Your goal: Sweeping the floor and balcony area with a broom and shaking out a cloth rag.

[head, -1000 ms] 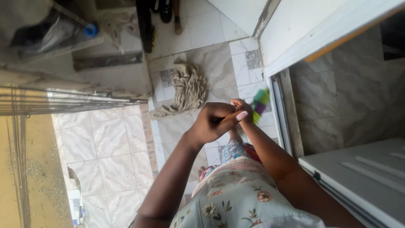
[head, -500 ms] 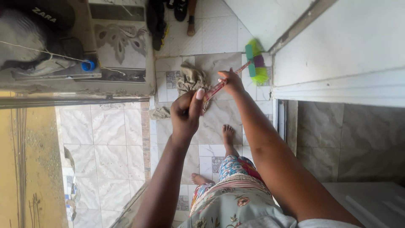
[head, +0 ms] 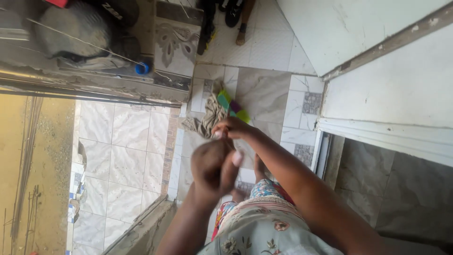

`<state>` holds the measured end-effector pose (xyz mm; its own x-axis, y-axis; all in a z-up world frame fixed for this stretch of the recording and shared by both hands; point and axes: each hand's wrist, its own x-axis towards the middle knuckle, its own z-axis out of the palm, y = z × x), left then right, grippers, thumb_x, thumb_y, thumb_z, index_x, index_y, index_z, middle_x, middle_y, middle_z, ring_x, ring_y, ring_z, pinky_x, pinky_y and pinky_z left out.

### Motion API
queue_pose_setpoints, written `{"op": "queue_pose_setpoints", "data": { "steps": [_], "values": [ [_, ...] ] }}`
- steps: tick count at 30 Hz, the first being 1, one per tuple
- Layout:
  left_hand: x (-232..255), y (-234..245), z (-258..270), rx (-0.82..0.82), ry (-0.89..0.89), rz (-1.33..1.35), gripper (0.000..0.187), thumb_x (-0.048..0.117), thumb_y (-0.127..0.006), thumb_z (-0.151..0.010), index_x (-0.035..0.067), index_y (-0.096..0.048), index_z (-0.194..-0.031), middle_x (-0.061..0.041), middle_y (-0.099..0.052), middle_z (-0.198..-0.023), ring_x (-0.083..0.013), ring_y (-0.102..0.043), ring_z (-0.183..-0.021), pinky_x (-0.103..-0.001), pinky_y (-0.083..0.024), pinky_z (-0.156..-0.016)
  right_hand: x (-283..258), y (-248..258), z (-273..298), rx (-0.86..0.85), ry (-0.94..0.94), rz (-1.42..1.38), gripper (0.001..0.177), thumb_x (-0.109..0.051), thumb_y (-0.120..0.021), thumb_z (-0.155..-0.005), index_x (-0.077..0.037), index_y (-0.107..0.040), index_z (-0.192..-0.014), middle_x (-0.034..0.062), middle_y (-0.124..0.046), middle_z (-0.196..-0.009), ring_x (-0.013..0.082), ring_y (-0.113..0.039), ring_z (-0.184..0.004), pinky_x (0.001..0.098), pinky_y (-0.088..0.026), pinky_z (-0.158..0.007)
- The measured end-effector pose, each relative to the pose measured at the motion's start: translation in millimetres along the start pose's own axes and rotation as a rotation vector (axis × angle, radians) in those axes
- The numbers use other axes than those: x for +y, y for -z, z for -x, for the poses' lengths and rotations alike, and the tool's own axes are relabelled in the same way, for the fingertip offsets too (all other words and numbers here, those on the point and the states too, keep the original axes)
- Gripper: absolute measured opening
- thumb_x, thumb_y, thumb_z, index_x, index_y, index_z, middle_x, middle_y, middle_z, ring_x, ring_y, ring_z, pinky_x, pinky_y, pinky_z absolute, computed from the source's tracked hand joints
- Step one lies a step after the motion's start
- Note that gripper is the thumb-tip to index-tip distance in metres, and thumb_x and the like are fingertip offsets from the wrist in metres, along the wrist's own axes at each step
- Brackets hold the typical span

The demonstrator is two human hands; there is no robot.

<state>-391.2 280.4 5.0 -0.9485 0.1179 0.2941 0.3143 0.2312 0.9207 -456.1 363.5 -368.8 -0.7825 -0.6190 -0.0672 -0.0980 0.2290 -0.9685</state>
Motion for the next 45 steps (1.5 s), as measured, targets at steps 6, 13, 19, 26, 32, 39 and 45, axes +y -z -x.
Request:
{"op": "queue_pose_setpoints", "data": {
  "steps": [6,13,19,26,32,39,45],
  "values": [
    [26,37,-1,0.075,-0.368,0.128,0.044,0.028,-0.056,-0.109,0.005,-0.046,-0.073,-0.009,-0.05,-0.065,-0.0248,-0.055,-0.058,-0.038,-0.045,-0.054,-87,59,37,0.022,0.009,0.113,0.026,-0.005,-0.07,-0.085,-0.014,-0.073,-0.109,0.0031,-0.078,-0.103,0.0215,-0.075,-0.098,0.0346,-0.057,-0.086],
    [-130,13,1,0.24,-0.129,0.694,0.05,0.029,-0.048,-0.113,0.01,-0.04,-0.067,-0.002,-0.043,-0.057,-0.0137,-0.039,-0.048,-0.032,-0.033,-0.047,31,105,39,0.585,-0.085,0.476,0.038,-0.013,-0.071,-0.091,-0.008,-0.057,-0.126,0.0169,-0.065,-0.119,0.0386,-0.066,-0.107,0.0455,-0.054,-0.084],
    [-177,-26,24,0.163,0.16,0.462,0.043,0.02,-0.053,-0.109,0.004,-0.05,-0.069,-0.004,-0.051,-0.062,-0.018,-0.047,-0.053,-0.032,-0.037,-0.05,285,87,-43,0.7,-0.233,0.386,0.025,-0.016,-0.073,-0.095,-0.009,-0.063,-0.117,0.0143,-0.067,-0.108,0.0345,-0.067,-0.096,0.0441,-0.054,-0.081],
    [-118,14,26,0.274,0.07,-0.049,0.029,0.012,-0.053,-0.103,-0.002,-0.056,-0.077,-0.01,-0.051,-0.067,-0.0202,-0.05,-0.056,-0.035,-0.039,-0.055,171,-27,-145,0.326,-0.148,0.138,0.025,-0.026,-0.082,-0.085,-0.009,-0.072,-0.101,0.0102,-0.072,-0.1,0.0275,-0.071,-0.089,0.0387,-0.057,-0.081],
    [-60,49,44,0.324,0.088,-0.286,0.026,0.016,-0.059,-0.099,-0.001,-0.059,-0.079,-0.01,-0.056,-0.068,-0.0207,-0.056,-0.057,-0.033,-0.044,-0.055,58,-105,-121,0.073,0.159,-0.046,0.023,-0.027,-0.077,-0.09,-0.006,-0.069,-0.093,0.0113,-0.071,-0.09,0.028,-0.069,-0.088,0.0391,-0.054,-0.079],
    [-1,93,85,0.324,-0.326,0.269,0.034,0.029,-0.077,-0.093,0.001,-0.057,-0.087,-0.005,-0.061,-0.064,-0.016,-0.06,-0.056,-0.037,-0.048,-0.053,-87,-49,-42,0.137,0.069,0.073,0.018,-0.03,-0.075,-0.089,-0.012,-0.07,-0.088,0.0069,-0.07,-0.088,0.0248,-0.071,-0.085,0.0384,-0.055,-0.076],
    [-95,53,78,0.276,0.089,0.258,0.044,0.018,-0.088,-0.09,0.001,-0.055,-0.114,-0.012,-0.068,-0.1,-0.0188,-0.069,-0.087,-0.032,-0.059,-0.073,12,38,3,0.563,0.077,0.6,0.021,-0.027,-0.079,-0.09,-0.008,-0.069,-0.086,0.0096,-0.068,-0.093,0.0334,-0.065,-0.09,0.0438,-0.052,-0.075]
  ]
}}
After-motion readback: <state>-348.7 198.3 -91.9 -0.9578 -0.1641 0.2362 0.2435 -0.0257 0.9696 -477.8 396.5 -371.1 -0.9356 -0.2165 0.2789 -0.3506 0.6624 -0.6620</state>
